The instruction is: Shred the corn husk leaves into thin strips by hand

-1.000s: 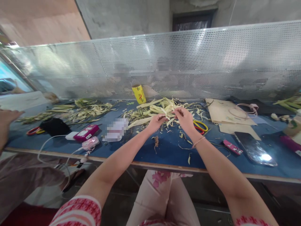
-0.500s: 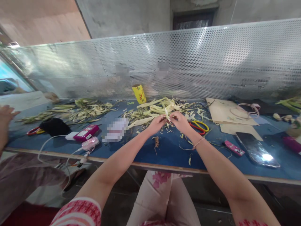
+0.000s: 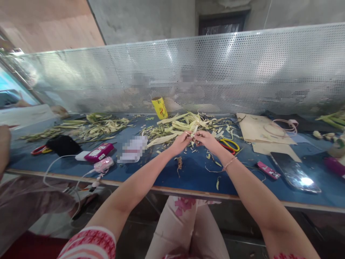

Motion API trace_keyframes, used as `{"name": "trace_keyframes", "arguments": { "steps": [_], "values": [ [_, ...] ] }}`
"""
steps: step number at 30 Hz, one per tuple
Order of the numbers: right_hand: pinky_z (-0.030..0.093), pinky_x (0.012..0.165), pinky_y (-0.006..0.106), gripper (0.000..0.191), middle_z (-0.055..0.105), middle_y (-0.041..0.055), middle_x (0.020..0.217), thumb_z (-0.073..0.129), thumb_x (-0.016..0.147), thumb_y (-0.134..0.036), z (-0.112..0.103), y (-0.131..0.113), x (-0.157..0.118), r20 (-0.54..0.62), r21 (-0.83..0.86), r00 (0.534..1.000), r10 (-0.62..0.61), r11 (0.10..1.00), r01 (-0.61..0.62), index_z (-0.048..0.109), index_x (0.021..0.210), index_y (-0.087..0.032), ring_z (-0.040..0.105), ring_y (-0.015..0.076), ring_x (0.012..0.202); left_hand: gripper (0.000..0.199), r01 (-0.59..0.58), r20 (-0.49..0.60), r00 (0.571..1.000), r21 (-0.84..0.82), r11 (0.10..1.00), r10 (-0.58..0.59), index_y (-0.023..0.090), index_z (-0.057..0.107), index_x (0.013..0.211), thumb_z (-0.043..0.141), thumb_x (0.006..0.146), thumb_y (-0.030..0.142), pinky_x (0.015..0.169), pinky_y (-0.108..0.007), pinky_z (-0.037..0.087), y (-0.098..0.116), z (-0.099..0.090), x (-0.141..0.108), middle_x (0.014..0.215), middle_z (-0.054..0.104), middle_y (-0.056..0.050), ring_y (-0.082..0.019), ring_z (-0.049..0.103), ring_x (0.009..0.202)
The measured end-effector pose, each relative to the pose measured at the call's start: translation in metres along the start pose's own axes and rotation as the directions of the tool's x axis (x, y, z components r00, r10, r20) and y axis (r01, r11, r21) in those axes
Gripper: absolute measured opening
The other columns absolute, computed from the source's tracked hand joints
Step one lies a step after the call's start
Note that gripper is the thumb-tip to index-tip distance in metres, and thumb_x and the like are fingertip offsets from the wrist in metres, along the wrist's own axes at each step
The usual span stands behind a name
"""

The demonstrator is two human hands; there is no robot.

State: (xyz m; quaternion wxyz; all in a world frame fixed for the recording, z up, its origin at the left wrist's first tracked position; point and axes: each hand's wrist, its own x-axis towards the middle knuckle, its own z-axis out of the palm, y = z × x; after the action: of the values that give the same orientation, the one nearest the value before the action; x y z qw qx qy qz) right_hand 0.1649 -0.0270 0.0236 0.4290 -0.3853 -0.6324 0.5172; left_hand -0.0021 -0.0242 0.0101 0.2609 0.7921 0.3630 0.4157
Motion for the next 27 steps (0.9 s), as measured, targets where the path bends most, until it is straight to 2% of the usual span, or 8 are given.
{"name": "trace_keyframes", "arguments": {
  "steps": [3,9,12,15,20,27],
  "values": [
    [0.047,0.061,0.026,0.035,0.056,-0.0018,0.065,0.072,0.061,-0.048,0.001,-0.001,0.000,0.004,0.003,1.000,-0.004,1.000,0.004,0.055,0.068,-0.018,0.053,0.0106,0.061,0.017,0.022,-0.002,1.000,-0.080,0.997,-0.023,0.018,0.053,0.098,0.046,0.088,0.029,0.068,-0.027,0.040,0.003,-0.001,-0.002,0.071,0.055,0.000,-0.014,0.051,0.066],
    [0.048,0.059,0.027,0.035,0.054,-0.0027,0.062,0.073,0.059,-0.047,0.001,0.002,0.002,-0.028,0.017,0.999,-0.015,1.000,0.015,0.055,0.068,-0.018,0.053,0.0105,0.058,0.024,0.069,0.025,0.998,-0.287,0.956,-0.064,0.016,0.054,0.093,0.048,0.087,0.039,0.053,-0.025,0.031,0.000,0.001,-0.001,0.055,0.042,0.004,-0.011,0.038,0.050],
    [0.048,0.060,0.026,0.032,0.054,-0.0026,0.060,0.072,0.060,-0.044,0.001,0.004,0.003,-0.046,0.018,0.999,0.000,1.000,0.001,0.056,0.068,-0.018,0.052,0.0099,0.057,0.022,0.080,0.008,0.997,-0.276,0.958,-0.081,0.016,0.054,0.086,0.048,0.087,0.037,0.052,-0.025,0.031,-0.003,0.004,0.001,0.053,0.042,0.004,-0.010,0.039,0.049],
    [0.048,0.061,0.026,0.031,0.055,-0.0027,0.059,0.072,0.061,-0.044,0.002,0.005,0.003,-0.063,0.014,0.998,0.001,1.000,0.000,0.056,0.067,-0.018,0.053,0.0097,0.057,0.019,0.102,-0.033,0.993,-0.280,0.954,-0.116,0.015,0.054,0.087,0.049,0.086,0.034,0.053,-0.024,0.032,-0.005,0.007,0.002,0.054,0.044,0.004,-0.009,0.040,0.050],
    [0.048,0.060,0.027,0.031,0.056,-0.0029,0.057,0.073,0.058,-0.044,0.001,0.006,0.005,-0.101,-0.039,0.995,-0.002,0.999,-0.002,0.057,0.064,-0.017,0.053,0.0102,0.054,0.032,0.153,-0.048,0.980,-0.431,0.890,-0.192,0.013,0.056,0.083,0.063,0.075,0.044,0.053,-0.023,0.031,-0.005,0.010,0.003,0.056,0.046,0.005,-0.008,0.041,0.052],
    [0.046,0.057,0.025,0.029,0.055,-0.0025,0.056,0.067,0.062,-0.045,0.001,0.009,0.005,-0.089,-0.119,0.993,-0.074,0.991,0.063,0.057,0.064,-0.018,0.051,0.0101,0.054,0.040,0.160,-0.045,0.974,-0.563,0.811,-0.224,0.013,0.057,0.080,0.069,0.067,0.049,0.052,-0.022,0.030,-0.009,0.013,0.004,0.054,0.045,0.006,-0.006,0.039,0.050]
  ]
}}
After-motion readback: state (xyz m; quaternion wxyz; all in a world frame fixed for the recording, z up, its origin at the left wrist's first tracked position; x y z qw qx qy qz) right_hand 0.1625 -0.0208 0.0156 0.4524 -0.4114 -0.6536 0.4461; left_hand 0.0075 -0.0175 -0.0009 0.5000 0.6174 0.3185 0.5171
